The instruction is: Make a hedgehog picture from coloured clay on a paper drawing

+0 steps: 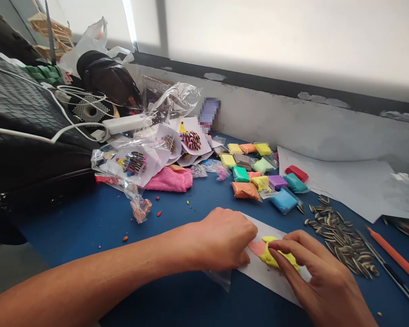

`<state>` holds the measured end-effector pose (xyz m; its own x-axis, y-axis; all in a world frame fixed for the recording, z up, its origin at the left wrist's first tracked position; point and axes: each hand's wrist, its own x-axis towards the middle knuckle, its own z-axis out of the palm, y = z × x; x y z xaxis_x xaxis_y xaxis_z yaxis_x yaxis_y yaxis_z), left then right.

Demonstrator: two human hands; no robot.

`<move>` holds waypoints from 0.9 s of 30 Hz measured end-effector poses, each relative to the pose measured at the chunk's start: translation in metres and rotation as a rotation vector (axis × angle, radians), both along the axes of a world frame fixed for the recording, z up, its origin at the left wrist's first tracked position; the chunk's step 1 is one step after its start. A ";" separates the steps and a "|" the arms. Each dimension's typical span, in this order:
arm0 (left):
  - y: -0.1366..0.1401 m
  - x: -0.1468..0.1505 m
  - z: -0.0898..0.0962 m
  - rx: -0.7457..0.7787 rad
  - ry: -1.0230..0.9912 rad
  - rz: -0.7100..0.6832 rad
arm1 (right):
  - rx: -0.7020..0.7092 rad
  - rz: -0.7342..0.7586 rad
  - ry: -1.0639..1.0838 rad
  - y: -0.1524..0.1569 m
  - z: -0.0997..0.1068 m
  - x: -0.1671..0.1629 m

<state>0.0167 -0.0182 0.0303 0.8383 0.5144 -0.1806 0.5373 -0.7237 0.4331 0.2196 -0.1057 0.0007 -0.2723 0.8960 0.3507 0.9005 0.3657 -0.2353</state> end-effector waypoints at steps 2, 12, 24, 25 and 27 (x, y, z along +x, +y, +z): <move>0.001 -0.001 -0.001 -0.008 -0.007 -0.010 | -0.027 -0.015 -0.009 0.001 0.000 -0.002; 0.000 0.000 0.003 -0.032 0.030 -0.003 | -0.075 0.021 -0.074 0.008 -0.003 -0.005; 0.000 0.000 0.000 -0.029 0.018 -0.013 | -0.001 0.021 -0.134 0.009 0.000 -0.009; 0.000 0.000 0.000 -0.027 0.018 -0.014 | -0.009 0.022 -0.142 0.008 0.000 -0.009; 0.000 0.000 0.000 -0.021 0.009 -0.014 | -0.007 0.024 -0.154 0.007 0.000 -0.009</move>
<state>0.0163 -0.0179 0.0304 0.8437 0.4987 -0.1987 0.5312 -0.7221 0.4431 0.2108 -0.0982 0.0008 -0.3435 0.8911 0.2966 0.9172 0.3862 -0.0981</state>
